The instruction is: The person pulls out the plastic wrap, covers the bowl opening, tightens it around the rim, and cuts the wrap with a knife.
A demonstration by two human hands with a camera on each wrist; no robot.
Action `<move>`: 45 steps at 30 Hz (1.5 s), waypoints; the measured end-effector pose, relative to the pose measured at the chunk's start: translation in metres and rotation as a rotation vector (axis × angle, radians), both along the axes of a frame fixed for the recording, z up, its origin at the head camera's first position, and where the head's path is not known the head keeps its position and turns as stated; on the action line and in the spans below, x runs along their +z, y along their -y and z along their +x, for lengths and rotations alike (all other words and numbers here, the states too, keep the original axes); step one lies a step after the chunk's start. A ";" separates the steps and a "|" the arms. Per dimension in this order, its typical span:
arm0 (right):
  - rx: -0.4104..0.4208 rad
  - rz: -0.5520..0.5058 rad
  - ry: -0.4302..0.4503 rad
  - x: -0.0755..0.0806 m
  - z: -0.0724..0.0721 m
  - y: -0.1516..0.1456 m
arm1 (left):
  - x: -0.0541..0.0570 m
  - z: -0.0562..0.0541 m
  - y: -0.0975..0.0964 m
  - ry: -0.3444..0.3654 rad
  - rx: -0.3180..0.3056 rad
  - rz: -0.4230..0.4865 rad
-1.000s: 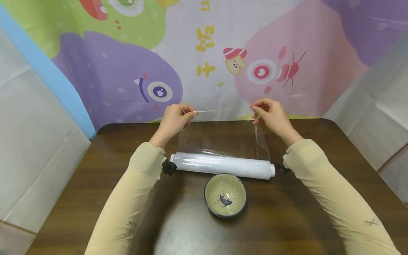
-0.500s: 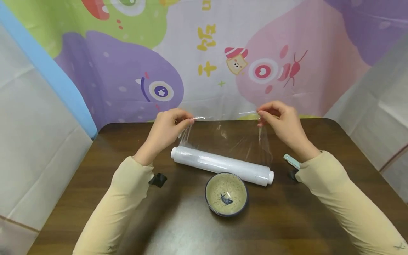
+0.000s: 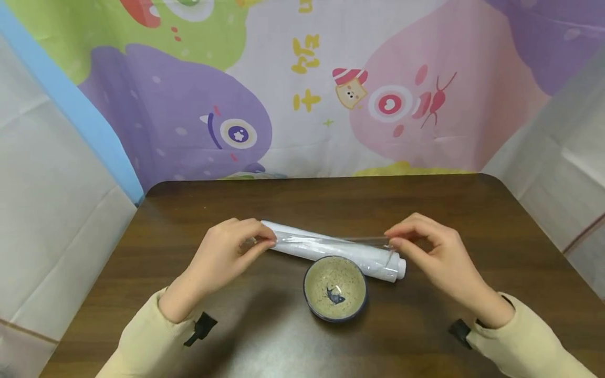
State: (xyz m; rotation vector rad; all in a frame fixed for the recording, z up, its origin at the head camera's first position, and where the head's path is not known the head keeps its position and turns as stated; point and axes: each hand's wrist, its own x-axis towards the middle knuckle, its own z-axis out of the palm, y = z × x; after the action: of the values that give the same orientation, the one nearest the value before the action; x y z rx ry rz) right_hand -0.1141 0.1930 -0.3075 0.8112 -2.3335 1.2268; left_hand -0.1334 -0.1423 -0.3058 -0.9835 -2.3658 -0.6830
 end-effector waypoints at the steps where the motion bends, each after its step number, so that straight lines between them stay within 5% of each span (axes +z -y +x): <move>1: 0.030 -0.003 -0.014 -0.003 0.006 0.002 | -0.003 0.005 0.003 -0.018 -0.010 -0.003; 9: 0.285 -0.039 -0.109 -0.026 0.042 0.017 | -0.020 0.035 0.020 -0.050 -0.048 -0.034; 16: 0.366 -0.075 0.009 -0.042 0.054 0.021 | -0.032 0.046 0.027 0.066 -0.051 -0.055; 22: 0.192 -0.093 0.015 -0.029 0.031 0.013 | -0.021 0.037 0.017 0.059 -0.044 0.027; 30: 0.009 -0.141 0.093 -0.001 -0.016 -0.001 | 0.009 0.003 -0.006 -0.007 0.032 0.044; 37: 0.043 -0.313 0.144 0.007 -0.046 -0.008 | 0.025 -0.008 -0.020 0.000 0.054 0.005; 45: 0.016 -0.375 0.117 0.017 -0.049 -0.006 | 0.031 -0.007 -0.023 -0.010 0.033 0.041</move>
State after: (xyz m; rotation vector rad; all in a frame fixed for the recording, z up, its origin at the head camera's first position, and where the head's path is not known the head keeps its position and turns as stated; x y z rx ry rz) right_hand -0.1628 0.1986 -0.2902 0.6436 -2.0870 1.6910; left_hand -0.1403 -0.1189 -0.2751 -0.9264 -2.3452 -0.7094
